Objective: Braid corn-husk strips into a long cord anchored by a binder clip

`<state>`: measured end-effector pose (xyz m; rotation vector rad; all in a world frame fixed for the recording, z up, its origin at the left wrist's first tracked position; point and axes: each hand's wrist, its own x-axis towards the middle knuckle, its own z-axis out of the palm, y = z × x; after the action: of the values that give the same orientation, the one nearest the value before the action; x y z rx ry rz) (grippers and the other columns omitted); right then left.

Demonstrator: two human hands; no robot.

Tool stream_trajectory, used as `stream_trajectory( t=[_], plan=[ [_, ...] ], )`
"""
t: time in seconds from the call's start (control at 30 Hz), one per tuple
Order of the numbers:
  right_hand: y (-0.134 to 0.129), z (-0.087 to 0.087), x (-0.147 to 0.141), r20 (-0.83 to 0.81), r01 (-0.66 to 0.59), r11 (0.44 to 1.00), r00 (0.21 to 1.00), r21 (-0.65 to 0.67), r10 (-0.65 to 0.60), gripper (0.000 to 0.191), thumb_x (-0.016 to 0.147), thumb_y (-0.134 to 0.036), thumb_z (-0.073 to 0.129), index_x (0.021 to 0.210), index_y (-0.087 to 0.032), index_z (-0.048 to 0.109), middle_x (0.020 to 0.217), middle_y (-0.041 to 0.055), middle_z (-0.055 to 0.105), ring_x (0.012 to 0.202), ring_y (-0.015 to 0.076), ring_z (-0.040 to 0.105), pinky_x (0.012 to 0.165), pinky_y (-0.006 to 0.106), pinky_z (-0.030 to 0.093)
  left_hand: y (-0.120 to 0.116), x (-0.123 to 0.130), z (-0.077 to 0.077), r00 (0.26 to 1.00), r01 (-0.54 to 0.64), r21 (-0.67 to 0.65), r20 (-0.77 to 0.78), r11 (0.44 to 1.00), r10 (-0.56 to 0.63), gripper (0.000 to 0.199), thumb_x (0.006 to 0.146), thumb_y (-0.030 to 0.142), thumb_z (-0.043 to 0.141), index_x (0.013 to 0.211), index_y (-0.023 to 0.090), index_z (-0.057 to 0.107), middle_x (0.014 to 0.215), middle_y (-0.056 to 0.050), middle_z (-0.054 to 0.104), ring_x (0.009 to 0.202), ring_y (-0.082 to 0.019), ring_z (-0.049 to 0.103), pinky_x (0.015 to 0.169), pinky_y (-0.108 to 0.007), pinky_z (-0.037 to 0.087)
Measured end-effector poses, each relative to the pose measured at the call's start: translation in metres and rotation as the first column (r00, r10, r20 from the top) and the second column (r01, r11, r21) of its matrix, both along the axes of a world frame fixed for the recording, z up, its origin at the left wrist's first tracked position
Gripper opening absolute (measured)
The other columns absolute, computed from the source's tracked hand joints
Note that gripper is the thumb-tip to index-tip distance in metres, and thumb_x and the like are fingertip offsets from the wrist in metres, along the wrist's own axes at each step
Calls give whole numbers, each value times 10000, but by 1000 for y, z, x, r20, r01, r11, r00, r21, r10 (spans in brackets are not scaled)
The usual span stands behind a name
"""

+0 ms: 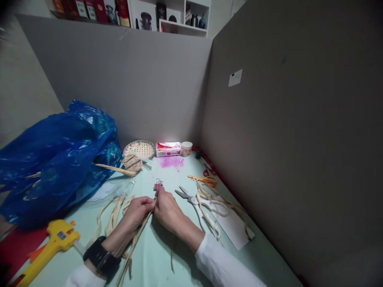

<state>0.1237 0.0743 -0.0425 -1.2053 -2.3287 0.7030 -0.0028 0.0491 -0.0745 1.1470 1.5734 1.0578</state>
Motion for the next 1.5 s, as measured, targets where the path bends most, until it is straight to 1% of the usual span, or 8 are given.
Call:
stream_trajectory(
  t=[0.27, 0.43, 0.63, 0.87, 1.1, 1.3, 1.4, 1.5],
  plan=[
    [15, -9, 7, -3, 79, 990, 997, -119, -80, 158, 930, -257, 522, 962, -126, 604, 864, 46, 646, 795, 172, 612, 718, 315, 475, 1, -2, 2, 977, 33, 35, -211, 999, -25, 210, 897, 336, 587, 919, 133, 637, 877, -21, 663, 745, -148, 634, 679, -324, 536],
    [22, -10, 8, 12, 30, 972, 1000, -233, -28, 261, 926, -331, 580, 1093, -134, 619, 1075, 61, 640, 886, 187, 639, 760, 360, 544, -3, 0, 10, 922, 12, 82, -386, 997, 21, 154, 852, 245, 613, 731, 152, 595, 683, 23, 606, 636, -133, 572, 631, -291, 457],
    [21, -13, 10, -35, 34, 945, 998, -324, -48, 289, 925, -324, 582, 1146, -140, 600, 1142, 74, 619, 955, 213, 628, 802, 392, 539, -14, 2, 28, 846, 47, 163, -531, 986, 47, 149, 769, 180, 571, 620, 196, 568, 615, -7, 612, 649, -183, 546, 612, -282, 332],
    [21, -14, 10, -117, 26, 887, 989, -461, -90, 302, 925, -315, 582, 1178, -149, 586, 1181, 86, 604, 977, 212, 622, 812, 398, 537, -23, 2, 44, 760, 101, 171, -649, 980, 35, 207, 817, 172, 464, 631, 194, 554, 682, -59, 631, 705, -219, 552, 651, -301, 322],
    [20, -6, 14, -174, 5, 793, 975, -609, -141, 313, 926, -313, 582, 1193, -151, 576, 1195, 90, 596, 986, 215, 620, 813, 402, 538, -45, 38, 35, 665, 243, 149, -745, 959, -53, 277, 850, 105, 371, 836, 146, 645, 867, -133, 639, 763, -257, 575, 692, -346, 314],
    [21, -6, 14, -218, -20, 765, 963, -644, -159, 316, 927, -314, 580, 1199, -153, 572, 1198, 91, 594, 991, 216, 618, 820, 408, 536, -42, 33, 41, 738, 302, 147, -662, 942, -133, 203, 800, 133, 487, 706, 179, 662, 766, -76, 670, 736, -238, 589, 676, -317, 331],
    [23, -11, 12, -228, -25, 764, 961, -645, -160, 318, 928, -316, 578, 1200, -153, 571, 1197, 90, 593, 994, 218, 617, 824, 411, 534, -30, 17, 45, 837, 177, 146, -543, 973, -71, 314, 840, 345, 508, 597, 190, 632, 557, -25, 598, 592, -211, 551, 584, -295, 326],
    [25, -15, 12, -234, -30, 768, 959, -640, -158, 316, 931, -320, 574, 1200, -153, 569, 1192, 90, 594, 996, 219, 617, 830, 416, 533, -18, 4, 41, 925, 36, 143, -378, 989, 21, 314, 866, 404, 466, 728, 181, 637, 586, -5, 605, 559, -187, 556, 547, -274, 366]
  ],
)
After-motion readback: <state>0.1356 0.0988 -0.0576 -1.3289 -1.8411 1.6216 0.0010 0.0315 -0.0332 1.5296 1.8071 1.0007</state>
